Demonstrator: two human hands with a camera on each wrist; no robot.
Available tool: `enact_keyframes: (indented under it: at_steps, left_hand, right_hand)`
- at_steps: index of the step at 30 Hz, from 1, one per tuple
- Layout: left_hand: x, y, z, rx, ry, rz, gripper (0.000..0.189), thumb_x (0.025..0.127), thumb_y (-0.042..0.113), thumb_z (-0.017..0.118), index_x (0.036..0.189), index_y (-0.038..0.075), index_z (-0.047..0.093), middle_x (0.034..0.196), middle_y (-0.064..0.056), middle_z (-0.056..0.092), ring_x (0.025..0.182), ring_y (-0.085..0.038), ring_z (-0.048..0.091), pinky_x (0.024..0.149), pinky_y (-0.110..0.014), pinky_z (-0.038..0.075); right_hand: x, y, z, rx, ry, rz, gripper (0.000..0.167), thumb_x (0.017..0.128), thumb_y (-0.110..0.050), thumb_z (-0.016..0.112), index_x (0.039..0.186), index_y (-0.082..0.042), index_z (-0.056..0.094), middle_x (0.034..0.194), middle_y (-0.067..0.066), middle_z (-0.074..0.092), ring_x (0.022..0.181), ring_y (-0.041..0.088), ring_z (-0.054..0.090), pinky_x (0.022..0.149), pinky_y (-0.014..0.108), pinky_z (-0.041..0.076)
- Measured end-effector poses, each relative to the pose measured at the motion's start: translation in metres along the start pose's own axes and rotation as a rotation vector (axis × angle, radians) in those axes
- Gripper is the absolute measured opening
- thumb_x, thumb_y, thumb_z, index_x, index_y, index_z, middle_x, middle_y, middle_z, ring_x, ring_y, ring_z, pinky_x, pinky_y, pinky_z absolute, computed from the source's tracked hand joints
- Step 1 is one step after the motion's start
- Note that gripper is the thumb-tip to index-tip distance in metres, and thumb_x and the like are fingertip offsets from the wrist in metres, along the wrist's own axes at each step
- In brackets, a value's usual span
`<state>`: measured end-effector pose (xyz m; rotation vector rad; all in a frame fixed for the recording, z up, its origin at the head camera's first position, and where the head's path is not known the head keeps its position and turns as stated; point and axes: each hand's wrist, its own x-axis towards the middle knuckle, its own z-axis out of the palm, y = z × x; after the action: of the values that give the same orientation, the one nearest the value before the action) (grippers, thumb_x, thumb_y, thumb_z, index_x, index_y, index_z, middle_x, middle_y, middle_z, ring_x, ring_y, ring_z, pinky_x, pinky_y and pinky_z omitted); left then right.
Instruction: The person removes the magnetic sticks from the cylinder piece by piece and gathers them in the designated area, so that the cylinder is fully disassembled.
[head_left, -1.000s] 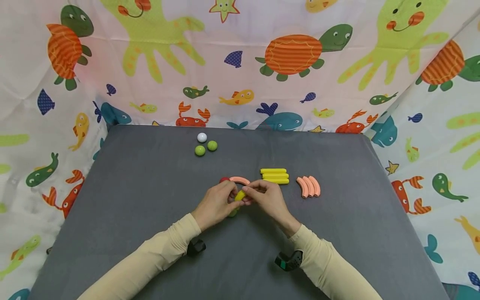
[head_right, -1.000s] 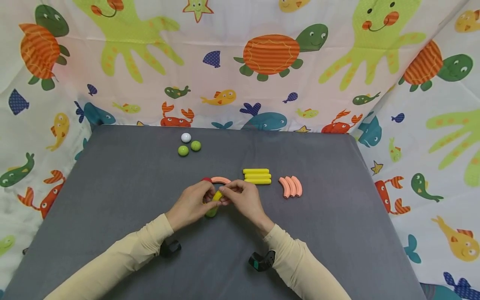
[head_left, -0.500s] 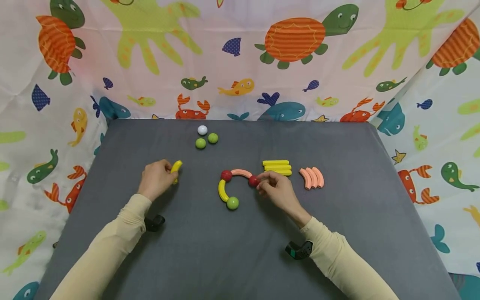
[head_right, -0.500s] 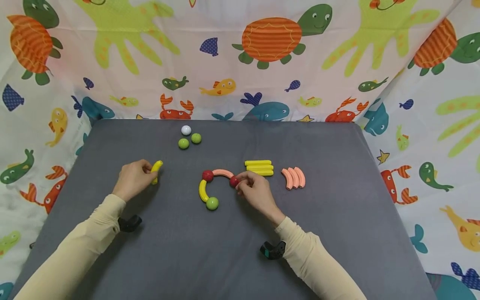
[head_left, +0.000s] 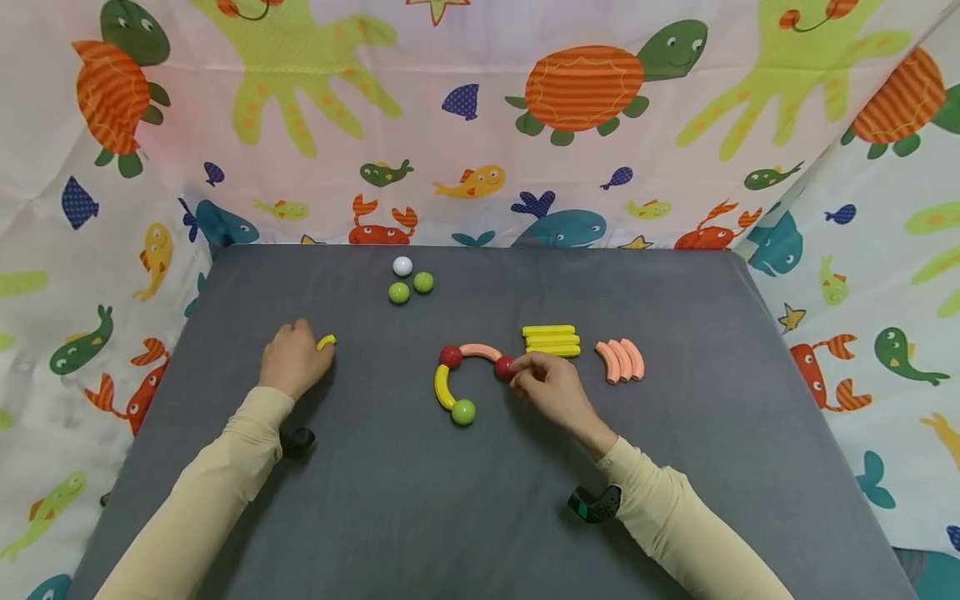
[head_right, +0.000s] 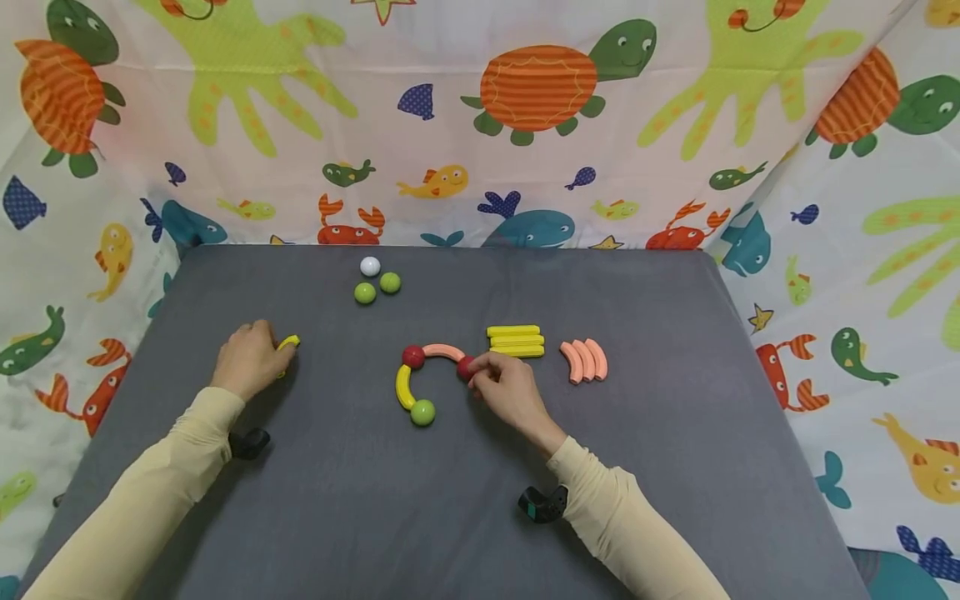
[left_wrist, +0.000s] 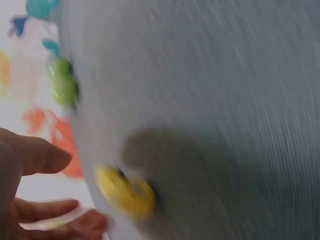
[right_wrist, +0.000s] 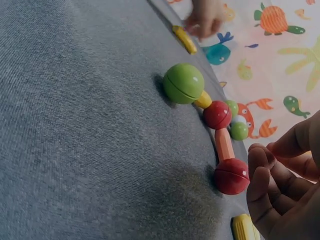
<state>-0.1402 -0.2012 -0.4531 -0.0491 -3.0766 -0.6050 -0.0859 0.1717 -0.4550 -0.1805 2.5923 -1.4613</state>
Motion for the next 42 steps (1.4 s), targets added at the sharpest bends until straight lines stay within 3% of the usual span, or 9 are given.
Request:
enact_keyframes:
  at_steps: [2, 4, 8, 11, 17, 22, 33, 39, 42]
  left_hand:
    - [-0.002, 0.017, 0.005, 0.000, 0.076, 0.140, 0.019, 0.088, 0.012, 0.062, 0.093, -0.007, 0.062, 0.088, -0.025, 0.061, 0.077, -0.043, 0.060, 0.068, -0.053, 0.048]
    - [-0.005, 0.037, 0.013, -0.011, 0.085, 0.346, 0.016, 0.087, 0.007, 0.065, 0.099, -0.003, 0.065, 0.096, -0.021, 0.064, 0.086, -0.039, 0.061, 0.075, -0.051, 0.050]
    - [-0.015, 0.071, 0.037, 0.002, -0.019, 0.778, 0.018, 0.086, 0.005, 0.071, 0.104, 0.006, 0.071, 0.102, -0.007, 0.067, 0.094, -0.025, 0.060, 0.084, -0.039, 0.051]
    - [-0.023, 0.085, 0.056, 0.056, -0.061, 0.935, 0.015, 0.086, 0.011, 0.074, 0.101, 0.011, 0.073, 0.103, -0.002, 0.067, 0.094, -0.019, 0.058, 0.082, -0.032, 0.051]
    - [-0.034, 0.099, 0.076, 0.113, -0.026, 0.938, 0.008, 0.084, 0.020, 0.077, 0.089, 0.016, 0.073, 0.091, 0.000, 0.065, 0.083, -0.016, 0.055, 0.074, -0.028, 0.049]
    - [-0.042, 0.110, 0.082, 0.120, -0.019, 0.938, 0.010, 0.083, 0.025, 0.077, 0.085, 0.017, 0.071, 0.085, 0.001, 0.061, 0.076, -0.015, 0.052, 0.070, -0.027, 0.048]
    - [-0.047, 0.116, 0.086, 0.138, 0.018, 0.951, 0.011, 0.083, 0.026, 0.078, 0.080, 0.017, 0.071, 0.083, 0.000, 0.061, 0.073, -0.015, 0.049, 0.068, -0.026, 0.046]
    - [-0.047, 0.118, 0.086, 0.141, 0.011, 0.943, 0.013, 0.084, 0.028, 0.077, 0.083, 0.017, 0.071, 0.084, 0.000, 0.061, 0.074, -0.015, 0.049, 0.068, -0.026, 0.046]
    - [-0.049, 0.121, 0.083, 0.089, -0.035, 0.867, 0.019, 0.086, 0.032, 0.076, 0.090, 0.014, 0.071, 0.087, 0.000, 0.060, 0.075, -0.013, 0.052, 0.068, -0.026, 0.049]
  right_hand:
    - [-0.001, 0.000, 0.003, -0.054, 0.012, -0.037, 0.018, 0.092, -0.007, 0.055, 0.102, -0.006, 0.070, 0.085, 0.009, 0.072, 0.069, 0.021, 0.063, 0.060, 0.025, 0.049]
    - [-0.002, -0.002, 0.009, -0.133, 0.023, -0.110, 0.016, 0.092, -0.007, 0.058, 0.102, -0.007, 0.071, 0.086, 0.005, 0.071, 0.069, 0.017, 0.061, 0.061, 0.024, 0.048]
    - [-0.005, -0.008, 0.030, -0.357, 0.016, -0.300, 0.014, 0.090, -0.015, 0.066, 0.101, -0.010, 0.072, 0.090, 0.001, 0.068, 0.071, 0.010, 0.059, 0.065, 0.024, 0.049]
    - [-0.006, -0.012, 0.046, -0.527, -0.026, -0.408, 0.021, 0.089, -0.028, 0.070, 0.104, -0.014, 0.070, 0.093, 0.001, 0.065, 0.071, 0.009, 0.059, 0.062, 0.025, 0.050]
    - [-0.008, -0.013, 0.057, -0.706, -0.066, -0.471, 0.030, 0.086, -0.036, 0.074, 0.107, -0.015, 0.069, 0.088, 0.000, 0.060, 0.065, 0.009, 0.053, 0.054, 0.025, 0.047]
    - [-0.012, -0.007, 0.053, -0.726, -0.044, -0.470, 0.027, 0.084, -0.033, 0.077, 0.103, -0.014, 0.070, 0.085, 0.000, 0.059, 0.063, 0.008, 0.049, 0.053, 0.022, 0.042]
    - [-0.014, -0.003, 0.053, -0.761, -0.021, -0.519, 0.023, 0.083, -0.031, 0.078, 0.095, -0.012, 0.070, 0.082, 0.001, 0.060, 0.063, 0.010, 0.052, 0.055, 0.025, 0.047]
    - [-0.012, -0.002, 0.046, -0.702, -0.034, -0.456, 0.021, 0.081, -0.023, 0.077, 0.097, -0.011, 0.069, 0.085, 0.002, 0.060, 0.063, 0.009, 0.048, 0.056, 0.023, 0.042]
    - [-0.013, -0.002, 0.038, -0.566, -0.025, -0.371, 0.022, 0.084, -0.022, 0.075, 0.101, -0.009, 0.071, 0.089, 0.003, 0.060, 0.066, 0.010, 0.049, 0.058, 0.022, 0.042]
